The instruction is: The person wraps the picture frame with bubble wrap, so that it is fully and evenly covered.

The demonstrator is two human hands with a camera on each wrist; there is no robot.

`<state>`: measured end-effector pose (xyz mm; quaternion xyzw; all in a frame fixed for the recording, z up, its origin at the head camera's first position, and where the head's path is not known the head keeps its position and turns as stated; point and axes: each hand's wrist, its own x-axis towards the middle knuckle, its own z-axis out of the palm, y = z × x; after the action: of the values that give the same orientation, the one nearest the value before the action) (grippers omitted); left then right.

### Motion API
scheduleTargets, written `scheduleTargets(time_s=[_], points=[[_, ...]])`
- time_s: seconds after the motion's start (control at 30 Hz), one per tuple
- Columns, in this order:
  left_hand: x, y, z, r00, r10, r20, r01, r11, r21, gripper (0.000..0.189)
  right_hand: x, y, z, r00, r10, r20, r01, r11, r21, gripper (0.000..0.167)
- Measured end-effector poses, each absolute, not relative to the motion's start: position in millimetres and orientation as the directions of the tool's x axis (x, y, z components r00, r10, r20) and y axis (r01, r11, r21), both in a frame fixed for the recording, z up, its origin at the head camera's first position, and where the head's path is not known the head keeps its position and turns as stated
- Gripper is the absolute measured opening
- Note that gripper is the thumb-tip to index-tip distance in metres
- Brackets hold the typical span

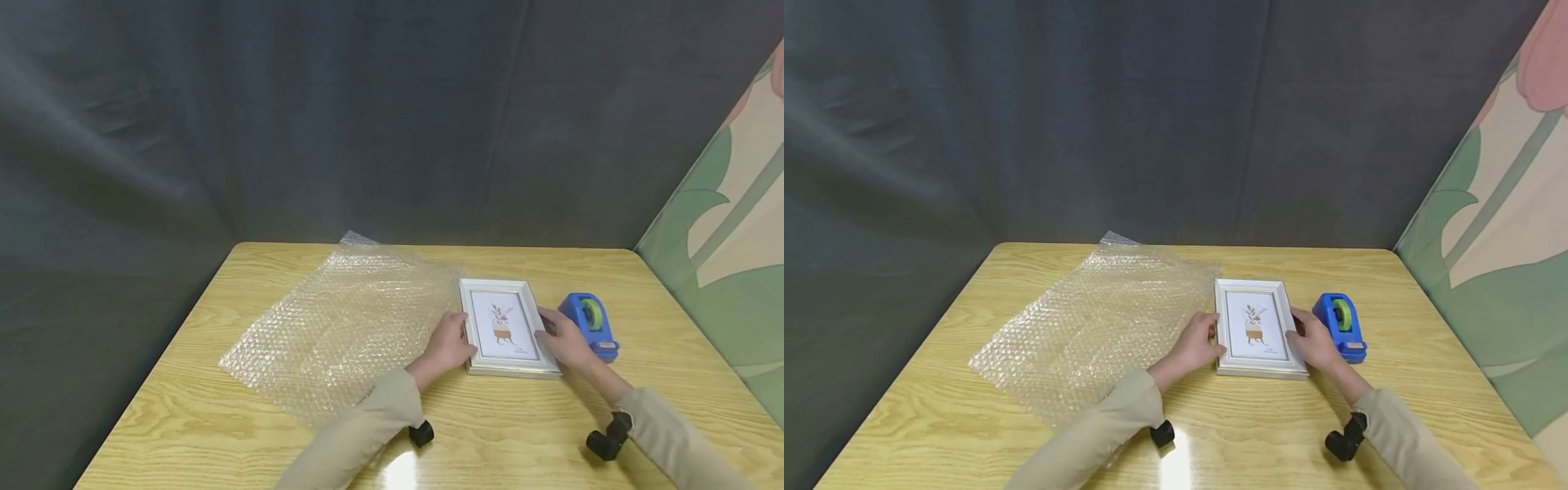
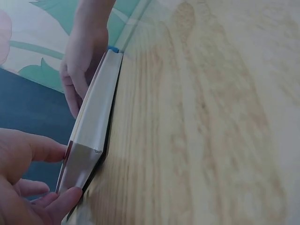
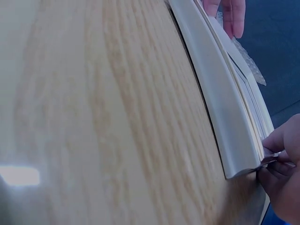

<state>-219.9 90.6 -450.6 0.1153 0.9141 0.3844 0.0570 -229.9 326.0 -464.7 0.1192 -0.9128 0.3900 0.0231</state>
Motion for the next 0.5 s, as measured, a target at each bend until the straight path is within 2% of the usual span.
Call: scheduleTargets(time_s=[0.3, 0.5], points=[[-217, 95, -453, -0.974, 0.228, 0.000, 0.162, 0.694, 0.701, 0.067, -222, 329, -466, -0.970, -0.199, 0.136, -0.235, 0.656, -0.717, 0.049], [-220, 96, -452, -0.976, 0.217, -0.018, 0.147, 0.719, 0.679, 0.063, -213, 328, -471, -0.985, -0.120, 0.121, -0.170, 0.688, -0.706, 0.058]])
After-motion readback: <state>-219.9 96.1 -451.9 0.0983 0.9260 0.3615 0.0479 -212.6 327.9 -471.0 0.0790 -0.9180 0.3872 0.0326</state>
